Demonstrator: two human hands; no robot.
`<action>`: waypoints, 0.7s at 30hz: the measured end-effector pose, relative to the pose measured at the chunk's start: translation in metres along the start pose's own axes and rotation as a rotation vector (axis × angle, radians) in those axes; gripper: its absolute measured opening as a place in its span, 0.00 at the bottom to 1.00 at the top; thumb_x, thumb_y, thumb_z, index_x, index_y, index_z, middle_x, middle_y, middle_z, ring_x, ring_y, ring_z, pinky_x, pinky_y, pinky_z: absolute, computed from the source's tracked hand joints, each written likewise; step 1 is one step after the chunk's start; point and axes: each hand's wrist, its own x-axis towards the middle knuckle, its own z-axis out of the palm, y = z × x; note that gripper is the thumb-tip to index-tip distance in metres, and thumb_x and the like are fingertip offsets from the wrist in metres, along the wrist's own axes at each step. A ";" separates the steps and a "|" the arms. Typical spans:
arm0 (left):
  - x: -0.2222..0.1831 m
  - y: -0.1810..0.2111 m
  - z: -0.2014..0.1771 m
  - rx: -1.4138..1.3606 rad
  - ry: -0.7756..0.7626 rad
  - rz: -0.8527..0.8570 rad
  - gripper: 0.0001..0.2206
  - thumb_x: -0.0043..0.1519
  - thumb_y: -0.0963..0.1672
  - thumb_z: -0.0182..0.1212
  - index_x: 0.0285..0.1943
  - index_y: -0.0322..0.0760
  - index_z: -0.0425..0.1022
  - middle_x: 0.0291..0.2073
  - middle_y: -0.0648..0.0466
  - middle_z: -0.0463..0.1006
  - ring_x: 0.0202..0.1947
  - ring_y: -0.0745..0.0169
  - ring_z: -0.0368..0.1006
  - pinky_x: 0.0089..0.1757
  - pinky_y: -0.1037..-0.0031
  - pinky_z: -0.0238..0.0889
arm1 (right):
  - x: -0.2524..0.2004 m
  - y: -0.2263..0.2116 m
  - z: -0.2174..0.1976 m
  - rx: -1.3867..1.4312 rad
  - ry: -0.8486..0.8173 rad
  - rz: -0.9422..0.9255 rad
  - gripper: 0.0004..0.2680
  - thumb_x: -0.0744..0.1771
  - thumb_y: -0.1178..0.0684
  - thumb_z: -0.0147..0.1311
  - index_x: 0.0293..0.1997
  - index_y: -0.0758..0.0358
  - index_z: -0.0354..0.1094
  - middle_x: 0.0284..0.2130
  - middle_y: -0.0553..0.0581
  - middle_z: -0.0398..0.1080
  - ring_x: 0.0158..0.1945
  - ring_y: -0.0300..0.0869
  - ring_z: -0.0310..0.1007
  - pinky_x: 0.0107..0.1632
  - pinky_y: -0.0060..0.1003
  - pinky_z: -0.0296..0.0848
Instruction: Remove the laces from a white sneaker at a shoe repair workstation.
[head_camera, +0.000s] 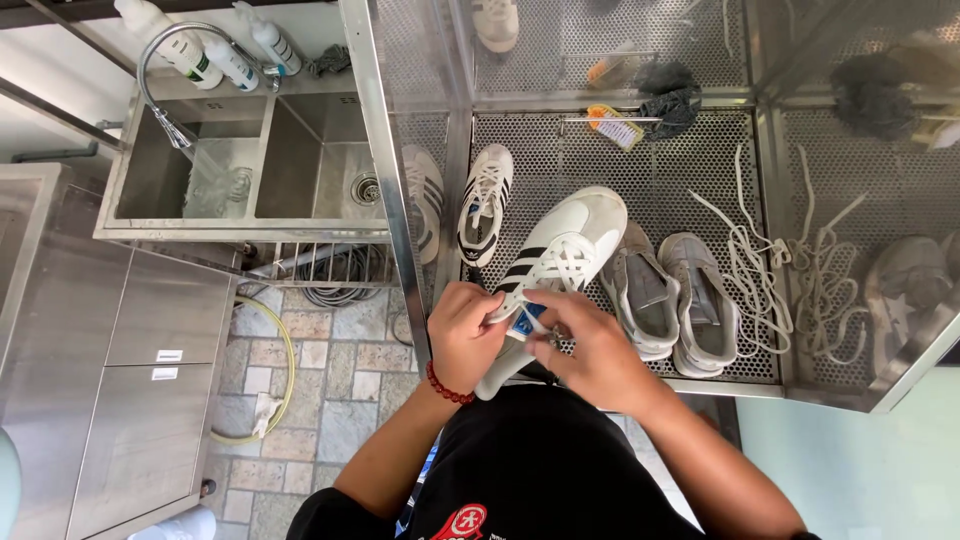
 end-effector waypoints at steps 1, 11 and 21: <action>-0.001 -0.003 -0.001 0.025 -0.004 0.017 0.13 0.46 0.33 0.73 0.38 0.33 0.79 0.30 0.50 0.76 0.34 0.53 0.75 0.32 0.69 0.67 | -0.001 0.002 -0.001 0.113 -0.086 0.072 0.21 0.63 0.57 0.63 0.63 0.61 0.64 0.35 0.58 0.74 0.39 0.44 0.76 0.41 0.37 0.74; -0.003 0.003 0.024 0.009 -0.133 0.111 0.12 0.45 0.35 0.72 0.36 0.34 0.78 0.29 0.52 0.74 0.35 0.53 0.74 0.34 0.67 0.68 | -0.009 0.006 -0.033 0.028 -0.242 0.645 0.15 0.68 0.49 0.52 0.61 0.56 0.62 0.21 0.54 0.76 0.23 0.39 0.73 0.34 0.36 0.72; 0.023 0.001 0.025 -0.008 -0.142 0.252 0.12 0.47 0.34 0.73 0.37 0.32 0.79 0.30 0.53 0.75 0.37 0.56 0.75 0.37 0.71 0.70 | -0.043 0.058 -0.034 0.944 0.040 0.457 0.11 0.67 0.64 0.51 0.56 0.67 0.61 0.36 0.57 0.73 0.41 0.41 0.73 0.48 0.36 0.70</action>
